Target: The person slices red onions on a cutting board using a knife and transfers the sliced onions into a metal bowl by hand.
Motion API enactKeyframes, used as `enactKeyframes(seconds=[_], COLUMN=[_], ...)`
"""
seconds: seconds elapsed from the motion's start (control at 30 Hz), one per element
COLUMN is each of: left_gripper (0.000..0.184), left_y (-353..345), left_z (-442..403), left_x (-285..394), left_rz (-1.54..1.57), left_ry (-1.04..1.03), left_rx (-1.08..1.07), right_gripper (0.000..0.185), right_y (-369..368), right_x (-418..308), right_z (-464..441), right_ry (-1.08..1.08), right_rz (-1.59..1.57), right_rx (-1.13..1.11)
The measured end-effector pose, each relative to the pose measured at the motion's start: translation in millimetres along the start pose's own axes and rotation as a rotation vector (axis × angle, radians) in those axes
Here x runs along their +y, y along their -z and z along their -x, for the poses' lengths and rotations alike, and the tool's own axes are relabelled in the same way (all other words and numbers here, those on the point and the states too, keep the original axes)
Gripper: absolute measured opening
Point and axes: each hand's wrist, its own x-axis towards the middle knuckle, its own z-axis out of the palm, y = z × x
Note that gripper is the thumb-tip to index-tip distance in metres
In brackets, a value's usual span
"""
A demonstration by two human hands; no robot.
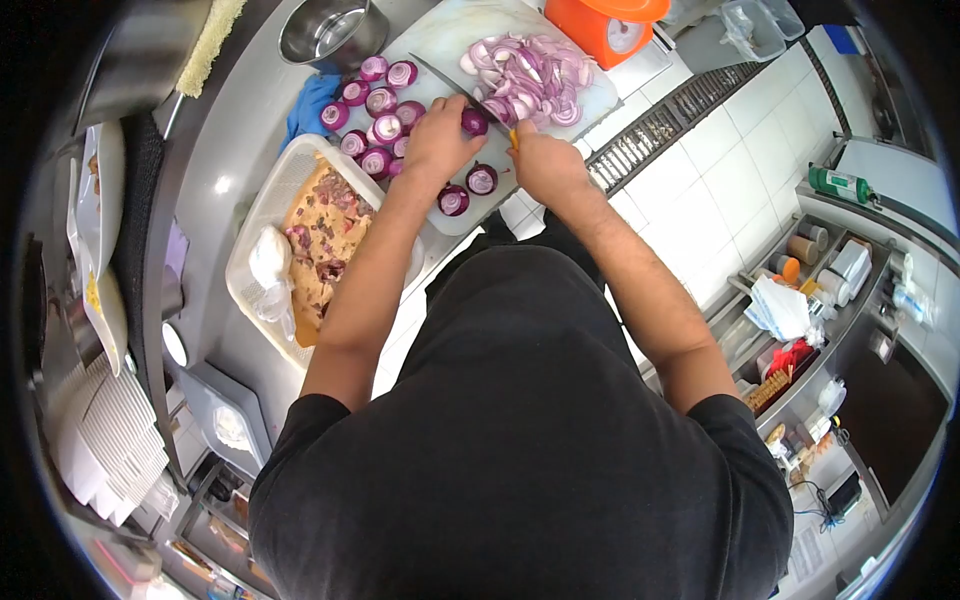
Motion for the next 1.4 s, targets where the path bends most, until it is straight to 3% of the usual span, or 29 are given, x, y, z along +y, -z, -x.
enactKeyframes(seconds=[0.17,0.4,0.57,0.77,0.97,1.07,1.27,1.4], left_gripper=[0.052,0.043,0.043,0.043,0.042,0.041,0.040,0.041], left_y=[7,2,-1,8,4,6,6,11], left_z=[5,5,1,2,1,2,-1,2], left_x=[-6,-10,-12,-9,-13,-12,-13,-10], left_rz=[0.093,0.129,0.139,0.196,0.141,0.156,0.142,0.138], left_ry=[0.016,-0.014,-0.013,0.013,-0.008,0.003,0.016,0.032], left_rx=[-0.010,0.045,0.044,-0.003,0.028,0.030,0.015,-0.011], right_gripper=[0.038,0.032,0.032,0.031,0.032,0.032,0.033,0.033], right_y=[32,-1,38,-7,26,-14,31,-1], right_x=[-11,-13,-24,-17,-28,-22,-32,-28], right_z=[11,-4,6,-10,10,-7,5,4], right_ry=[0.062,0.015,0.028,-0.006,0.062,-0.036,0.037,0.004], right_rz=[0.029,-0.026,0.032,-0.035,-0.005,-0.027,-0.008,-0.031], right_rx=[-0.018,-0.025,-0.089,-0.031,-0.028,-0.016,-0.075,-0.015])
